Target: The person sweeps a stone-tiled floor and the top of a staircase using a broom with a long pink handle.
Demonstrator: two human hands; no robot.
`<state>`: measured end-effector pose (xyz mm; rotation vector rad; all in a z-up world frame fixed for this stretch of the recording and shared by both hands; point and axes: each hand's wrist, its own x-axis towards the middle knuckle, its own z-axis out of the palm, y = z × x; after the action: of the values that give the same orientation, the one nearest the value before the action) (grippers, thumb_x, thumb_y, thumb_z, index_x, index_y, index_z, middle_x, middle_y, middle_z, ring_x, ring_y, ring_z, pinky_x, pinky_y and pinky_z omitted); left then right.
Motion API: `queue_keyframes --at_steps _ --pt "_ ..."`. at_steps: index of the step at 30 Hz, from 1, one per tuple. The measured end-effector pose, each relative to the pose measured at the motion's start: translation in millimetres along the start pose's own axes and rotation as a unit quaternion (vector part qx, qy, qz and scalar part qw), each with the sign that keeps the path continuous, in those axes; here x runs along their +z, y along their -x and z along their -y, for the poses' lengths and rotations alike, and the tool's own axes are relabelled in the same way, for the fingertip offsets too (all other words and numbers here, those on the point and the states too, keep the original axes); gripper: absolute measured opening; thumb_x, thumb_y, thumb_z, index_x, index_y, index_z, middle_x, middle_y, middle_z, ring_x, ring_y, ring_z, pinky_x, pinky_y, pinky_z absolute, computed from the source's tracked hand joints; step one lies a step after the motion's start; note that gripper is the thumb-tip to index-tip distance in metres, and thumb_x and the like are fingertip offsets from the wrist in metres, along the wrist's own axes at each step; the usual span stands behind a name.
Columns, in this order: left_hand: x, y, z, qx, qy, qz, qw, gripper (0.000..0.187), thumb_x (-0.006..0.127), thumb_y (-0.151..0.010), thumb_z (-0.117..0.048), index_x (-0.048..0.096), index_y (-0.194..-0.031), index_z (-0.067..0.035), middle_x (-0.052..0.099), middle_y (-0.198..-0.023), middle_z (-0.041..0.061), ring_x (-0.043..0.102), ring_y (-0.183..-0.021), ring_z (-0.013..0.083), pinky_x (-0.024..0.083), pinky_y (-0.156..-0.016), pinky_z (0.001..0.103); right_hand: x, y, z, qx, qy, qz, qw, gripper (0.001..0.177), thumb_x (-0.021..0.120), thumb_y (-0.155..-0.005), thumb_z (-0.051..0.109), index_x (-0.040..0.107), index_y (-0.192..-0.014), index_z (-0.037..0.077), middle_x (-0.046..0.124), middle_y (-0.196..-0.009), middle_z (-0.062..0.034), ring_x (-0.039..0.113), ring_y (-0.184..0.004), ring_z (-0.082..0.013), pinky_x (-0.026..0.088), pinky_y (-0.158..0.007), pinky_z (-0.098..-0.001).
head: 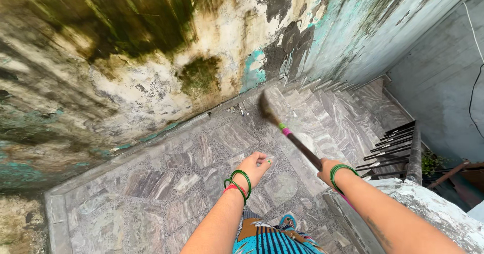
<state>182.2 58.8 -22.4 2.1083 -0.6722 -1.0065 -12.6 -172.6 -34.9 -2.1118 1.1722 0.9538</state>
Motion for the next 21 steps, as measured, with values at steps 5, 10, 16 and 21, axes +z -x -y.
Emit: queue_keyframes --at_steps 5,10,16,21 --pt "-2.1 -0.9 6.4 0.013 0.026 -0.011 1.000 0.049 0.070 -0.088 -0.040 0.067 -0.125 -0.008 0.075 -0.116 0.010 0.071 -0.108 0.0236 0.053 -0.095 0.036 18.7 13.3 -58.4 -0.111 0.080 -0.066 0.988 0.052 0.069 -0.090 0.041 0.055 -0.134 0.015 0.077 -0.103 -0.0172 0.074 -0.097 -0.0332 0.058 -0.090 -0.0449" --pt "-19.0 -8.0 13.0 -0.004 0.000 0.004 1.000 0.049 0.069 -0.088 -0.040 0.065 -0.126 -0.010 0.074 -0.118 0.008 0.071 -0.108 0.0224 0.053 -0.095 0.036 14.5 56.6 -68.1 0.043 -0.001 -0.018 0.999 0.058 0.063 -0.096 0.038 0.045 -0.147 0.017 0.079 -0.104 -0.0171 0.083 -0.085 -0.0363 0.063 -0.087 -0.0434" --pt "-62.4 -38.1 -1.0 0.055 -0.057 0.056 0.995 0.049 0.068 -0.089 -0.043 0.066 -0.126 -0.010 0.073 -0.122 0.007 0.067 -0.115 0.0232 0.050 -0.098 0.037 46.7 24.2 4.0 0.066 -0.045 -0.030 0.996 0.052 0.065 -0.095 0.034 0.052 -0.138 0.009 0.078 -0.103 -0.0192 0.079 -0.086 -0.0334 0.062 -0.089 -0.0443" --pt "-124.9 -67.9 15.6 0.093 -0.061 0.126 0.986 0.051 0.069 -0.088 -0.042 0.066 -0.127 -0.009 0.073 -0.121 0.009 0.070 -0.114 0.0235 0.052 -0.099 0.035 101.3 38.8 86.9 0.062 -0.014 -0.048 0.997 0.051 0.068 -0.092 0.036 0.053 -0.137 0.015 0.072 -0.118 -0.0186 0.069 -0.115 -0.0362 0.055 -0.101 -0.0466"
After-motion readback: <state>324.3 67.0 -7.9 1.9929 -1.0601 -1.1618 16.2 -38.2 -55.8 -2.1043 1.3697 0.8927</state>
